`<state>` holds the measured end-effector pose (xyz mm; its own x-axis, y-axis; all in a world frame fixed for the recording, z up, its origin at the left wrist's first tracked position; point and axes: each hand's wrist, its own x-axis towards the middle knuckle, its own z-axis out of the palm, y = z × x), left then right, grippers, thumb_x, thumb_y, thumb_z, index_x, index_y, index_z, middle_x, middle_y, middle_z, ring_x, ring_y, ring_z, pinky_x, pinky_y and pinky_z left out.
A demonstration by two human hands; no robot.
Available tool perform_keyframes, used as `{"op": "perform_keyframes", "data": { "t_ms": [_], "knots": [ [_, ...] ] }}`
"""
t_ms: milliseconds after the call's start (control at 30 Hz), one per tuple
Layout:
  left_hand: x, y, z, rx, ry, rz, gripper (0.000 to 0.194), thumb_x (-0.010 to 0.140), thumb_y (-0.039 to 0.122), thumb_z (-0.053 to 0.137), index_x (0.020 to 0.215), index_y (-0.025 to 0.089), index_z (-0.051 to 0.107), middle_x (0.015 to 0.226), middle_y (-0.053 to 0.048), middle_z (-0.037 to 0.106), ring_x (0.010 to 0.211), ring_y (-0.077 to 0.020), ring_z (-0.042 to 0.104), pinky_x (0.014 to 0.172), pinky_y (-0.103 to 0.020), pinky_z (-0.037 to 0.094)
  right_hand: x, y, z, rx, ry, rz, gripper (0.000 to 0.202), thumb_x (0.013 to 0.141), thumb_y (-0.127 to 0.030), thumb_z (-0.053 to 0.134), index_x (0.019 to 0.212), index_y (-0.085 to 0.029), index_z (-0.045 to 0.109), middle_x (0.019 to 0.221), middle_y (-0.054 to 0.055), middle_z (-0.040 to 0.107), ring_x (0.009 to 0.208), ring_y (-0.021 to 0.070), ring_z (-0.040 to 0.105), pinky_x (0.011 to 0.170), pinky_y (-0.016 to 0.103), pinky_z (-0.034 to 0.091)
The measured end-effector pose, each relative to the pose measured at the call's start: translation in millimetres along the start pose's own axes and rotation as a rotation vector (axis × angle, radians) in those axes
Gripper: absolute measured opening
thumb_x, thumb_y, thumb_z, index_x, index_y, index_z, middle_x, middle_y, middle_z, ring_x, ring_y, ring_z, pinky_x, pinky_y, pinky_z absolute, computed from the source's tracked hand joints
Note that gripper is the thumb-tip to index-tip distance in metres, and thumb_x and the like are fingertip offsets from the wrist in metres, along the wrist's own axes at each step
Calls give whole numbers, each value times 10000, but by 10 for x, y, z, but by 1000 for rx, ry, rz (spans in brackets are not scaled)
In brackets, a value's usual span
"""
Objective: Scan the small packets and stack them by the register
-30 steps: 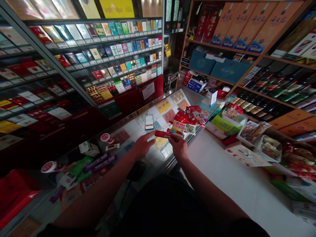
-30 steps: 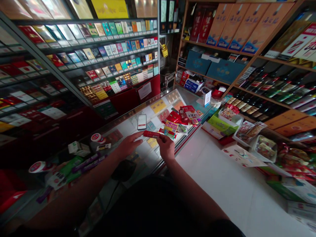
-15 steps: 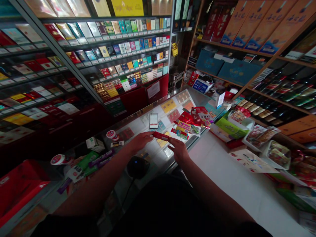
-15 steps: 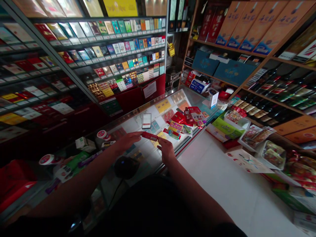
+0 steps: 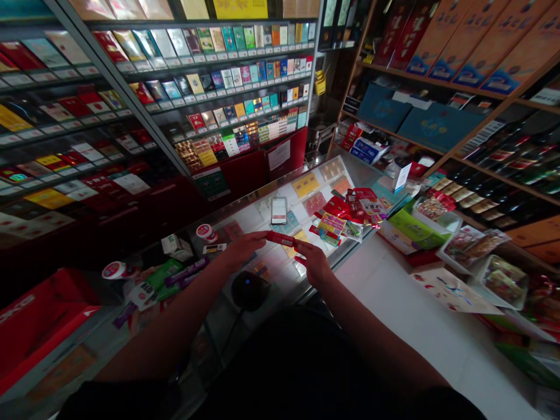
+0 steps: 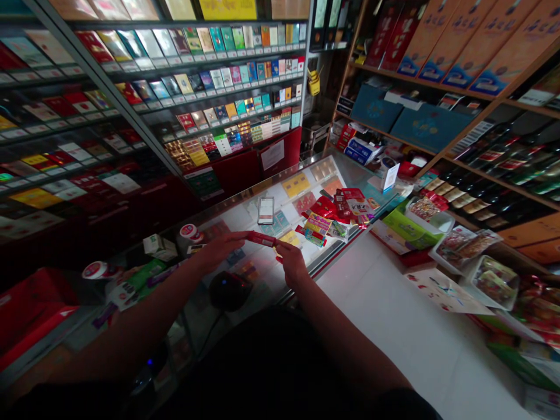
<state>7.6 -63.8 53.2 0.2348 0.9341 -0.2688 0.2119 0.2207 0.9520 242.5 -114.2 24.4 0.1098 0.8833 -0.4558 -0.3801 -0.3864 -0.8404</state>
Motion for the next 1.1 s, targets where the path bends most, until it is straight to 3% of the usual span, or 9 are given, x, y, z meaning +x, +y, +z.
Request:
{"op": "perform_keyframes", "data": {
  "t_ms": [200,433,700,967,1100],
  "knots": [
    [-109,0,-56,-8,11,-36,564,696,505,815,1172,202,831,1245,-92,799,1248,-339,657,1144,-472,405,-11,81,49,-121,-49,-2,501,646,-443,786,1079,-196,837,1036,87,762,965,235,614,854,371,459],
    [-129,-163,-165,-55,-15,-22,529,679,539,834,1067,179,841,1115,-105,820,1190,-320,680,1105,-457,447,43,210,104,-136,-48,35,498,617,-413,773,1052,-175,820,981,72,764,922,226,635,819,351,475],
    [-164,-335,-271,-64,20,-94,595,712,531,835,1191,178,814,1096,-110,813,994,-299,731,954,-456,535,-36,273,189,-188,-120,28,504,671,-394,744,1122,-186,833,972,56,764,901,206,608,824,344,455],
    [-241,-462,-360,-110,-21,-39,459,722,515,829,1059,204,845,1158,-123,819,1220,-345,694,1107,-480,478,-112,372,286,-236,-152,60,328,648,-386,737,896,-190,825,758,37,718,828,230,628,766,346,467],
    [-273,-517,-400,-99,12,-79,513,731,538,817,1127,211,836,1249,-132,796,1276,-359,673,1099,-479,493,-122,405,284,-256,-199,24,402,678,-363,712,1021,-201,844,832,33,746,831,219,632,761,332,472]
  ]
}}
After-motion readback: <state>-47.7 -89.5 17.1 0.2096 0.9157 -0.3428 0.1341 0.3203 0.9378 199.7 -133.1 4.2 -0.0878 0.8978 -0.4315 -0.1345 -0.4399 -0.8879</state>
